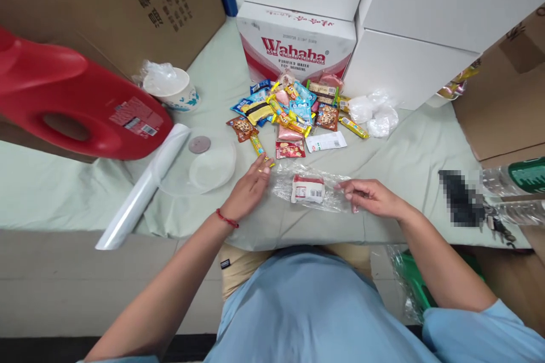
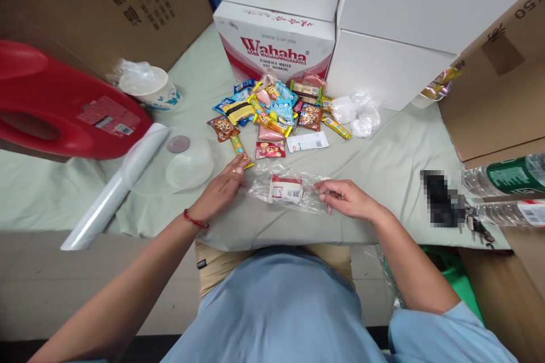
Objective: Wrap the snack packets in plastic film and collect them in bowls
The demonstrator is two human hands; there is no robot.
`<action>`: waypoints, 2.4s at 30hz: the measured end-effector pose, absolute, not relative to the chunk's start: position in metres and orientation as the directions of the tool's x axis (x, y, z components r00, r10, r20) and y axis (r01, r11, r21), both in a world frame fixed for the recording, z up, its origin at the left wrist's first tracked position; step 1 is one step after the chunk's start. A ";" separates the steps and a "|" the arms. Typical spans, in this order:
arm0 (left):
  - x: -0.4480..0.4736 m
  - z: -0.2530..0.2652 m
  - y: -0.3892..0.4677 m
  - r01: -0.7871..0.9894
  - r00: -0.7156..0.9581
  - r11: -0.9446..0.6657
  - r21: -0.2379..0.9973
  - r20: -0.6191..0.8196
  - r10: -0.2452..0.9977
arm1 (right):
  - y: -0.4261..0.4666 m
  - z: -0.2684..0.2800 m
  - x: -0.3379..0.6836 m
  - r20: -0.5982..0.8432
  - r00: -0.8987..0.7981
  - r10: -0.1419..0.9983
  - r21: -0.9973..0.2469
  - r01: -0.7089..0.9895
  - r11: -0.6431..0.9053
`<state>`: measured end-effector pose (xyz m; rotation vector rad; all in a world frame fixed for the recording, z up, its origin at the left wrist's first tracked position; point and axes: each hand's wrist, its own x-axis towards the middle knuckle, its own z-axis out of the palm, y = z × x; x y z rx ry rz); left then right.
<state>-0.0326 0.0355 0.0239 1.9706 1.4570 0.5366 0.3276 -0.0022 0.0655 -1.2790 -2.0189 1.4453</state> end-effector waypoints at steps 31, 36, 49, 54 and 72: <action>-0.007 0.025 -0.010 0.855 -0.034 -0.239 0.460 0.509 0.860 | 0.016 0.032 0.333 -0.071 -0.353 0.933 -0.489 0.828 0.276; 0.028 0.022 -0.030 0.719 0.466 -0.610 0.334 0.419 0.779 | 0.018 0.038 0.339 -0.100 -0.386 0.917 -0.511 0.811 0.286; 0.049 -0.014 -0.008 0.741 0.525 -0.624 0.249 0.365 0.769 | 0.104 0.054 0.283 -0.076 -0.393 0.916 -0.434 0.840 0.325; 0.050 -0.013 -0.012 0.773 0.478 -0.601 0.204 0.438 0.762 | 0.118 0.054 0.258 -0.292 -0.376 0.879 -0.536 0.826 0.175; 0.015 -0.016 -0.006 0.471 0.215 -0.472 0.745 0.422 0.881 | -0.027 0.004 0.223 0.068 -0.451 0.890 -0.283 0.846 0.451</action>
